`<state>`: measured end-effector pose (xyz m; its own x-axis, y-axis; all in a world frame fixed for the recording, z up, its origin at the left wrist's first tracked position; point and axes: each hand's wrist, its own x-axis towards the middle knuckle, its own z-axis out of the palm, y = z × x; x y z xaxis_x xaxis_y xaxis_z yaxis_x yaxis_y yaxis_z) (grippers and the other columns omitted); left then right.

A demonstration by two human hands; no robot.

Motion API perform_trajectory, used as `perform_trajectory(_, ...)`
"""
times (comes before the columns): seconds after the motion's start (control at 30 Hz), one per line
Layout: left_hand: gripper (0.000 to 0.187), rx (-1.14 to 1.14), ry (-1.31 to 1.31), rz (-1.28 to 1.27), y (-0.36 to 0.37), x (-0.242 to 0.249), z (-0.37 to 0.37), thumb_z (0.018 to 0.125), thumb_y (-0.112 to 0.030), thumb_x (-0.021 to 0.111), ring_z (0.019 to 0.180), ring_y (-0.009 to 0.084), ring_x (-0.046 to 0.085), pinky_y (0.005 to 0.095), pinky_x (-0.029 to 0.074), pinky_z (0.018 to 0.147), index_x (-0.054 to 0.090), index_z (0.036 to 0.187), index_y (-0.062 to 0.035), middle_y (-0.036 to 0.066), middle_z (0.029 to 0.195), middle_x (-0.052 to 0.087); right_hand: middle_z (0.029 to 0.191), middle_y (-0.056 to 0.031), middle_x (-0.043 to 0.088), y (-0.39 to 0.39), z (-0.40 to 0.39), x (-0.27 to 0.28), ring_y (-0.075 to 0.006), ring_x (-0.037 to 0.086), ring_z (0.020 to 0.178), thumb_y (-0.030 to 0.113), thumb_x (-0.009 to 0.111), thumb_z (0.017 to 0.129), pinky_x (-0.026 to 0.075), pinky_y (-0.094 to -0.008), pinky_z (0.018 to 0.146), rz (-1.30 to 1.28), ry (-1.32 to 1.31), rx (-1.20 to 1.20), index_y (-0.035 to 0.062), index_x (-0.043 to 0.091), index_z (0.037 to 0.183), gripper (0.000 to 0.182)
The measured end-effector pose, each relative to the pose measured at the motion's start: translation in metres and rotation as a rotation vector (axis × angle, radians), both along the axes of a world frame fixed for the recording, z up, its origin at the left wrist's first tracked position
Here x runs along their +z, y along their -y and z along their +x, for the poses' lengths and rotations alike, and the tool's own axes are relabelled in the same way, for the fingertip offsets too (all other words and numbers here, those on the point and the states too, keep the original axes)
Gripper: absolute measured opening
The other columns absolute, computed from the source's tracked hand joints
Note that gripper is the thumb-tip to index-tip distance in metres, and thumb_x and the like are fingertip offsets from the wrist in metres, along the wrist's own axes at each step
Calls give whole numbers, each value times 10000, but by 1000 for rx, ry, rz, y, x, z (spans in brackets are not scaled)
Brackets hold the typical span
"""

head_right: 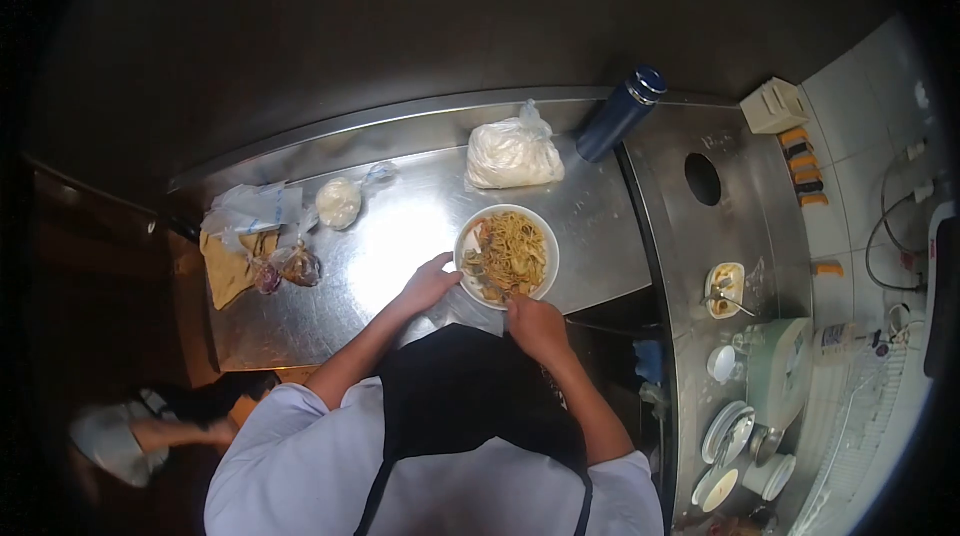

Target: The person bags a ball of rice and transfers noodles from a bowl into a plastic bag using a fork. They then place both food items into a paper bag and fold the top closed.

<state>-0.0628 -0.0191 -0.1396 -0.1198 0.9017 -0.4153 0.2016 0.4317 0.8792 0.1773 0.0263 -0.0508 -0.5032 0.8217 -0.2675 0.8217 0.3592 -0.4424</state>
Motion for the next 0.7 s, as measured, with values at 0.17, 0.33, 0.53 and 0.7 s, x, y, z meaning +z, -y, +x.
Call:
perform_trajectory(0.17, 495, -70, -51, -15, 8, -2, -10, 941, -377, 684, 935, 256, 704, 366, 536, 866, 648, 1272, -11, 178, 999, 738, 777, -219, 690, -13, 30, -6, -426, 684, 760, 347, 665, 955, 523, -509, 700, 67, -17, -109, 29, 683, 827, 344)
perform_trajectory(0.33, 416, -222, -67, 1, 24, 19, -24, 893, -395, 769, 928, 194, 668, 324, 522, 862, 732, 1122, -50, 127, 1008, 730, 722, -146, 694, -27, 41, -11, -345, 689, 684, 366, 762, 892, 528, -427, 647, 51, -135, -207, 20, 670, 833, 363)
perform_trajectory(0.53, 287, -181, -107, -3, 38, 18, -28, 919, -280, 758, 803, 154, 665, 313, 526, 807, 763, 1007, -7, 85, 852, 742, 850, -129, 717, -24, 47, -17, -344, 699, 790, 335, 780, 881, 553, -430, 738, 203, -228, -321, 17, 694, 925, 332)
perform_trajectory(0.7, 217, -60, 78, 13, 47, 62, -19, 979, -207, 686, 798, 121, 660, 285, 521, 786, 762, 1019, -8, 49, 839, 743, 1170, -165, 700, 8, 38, 24, -359, 677, 1041, 269, 825, 840, 538, -436, 880, 474, -427, -193, 15, 695, 1063, 363)
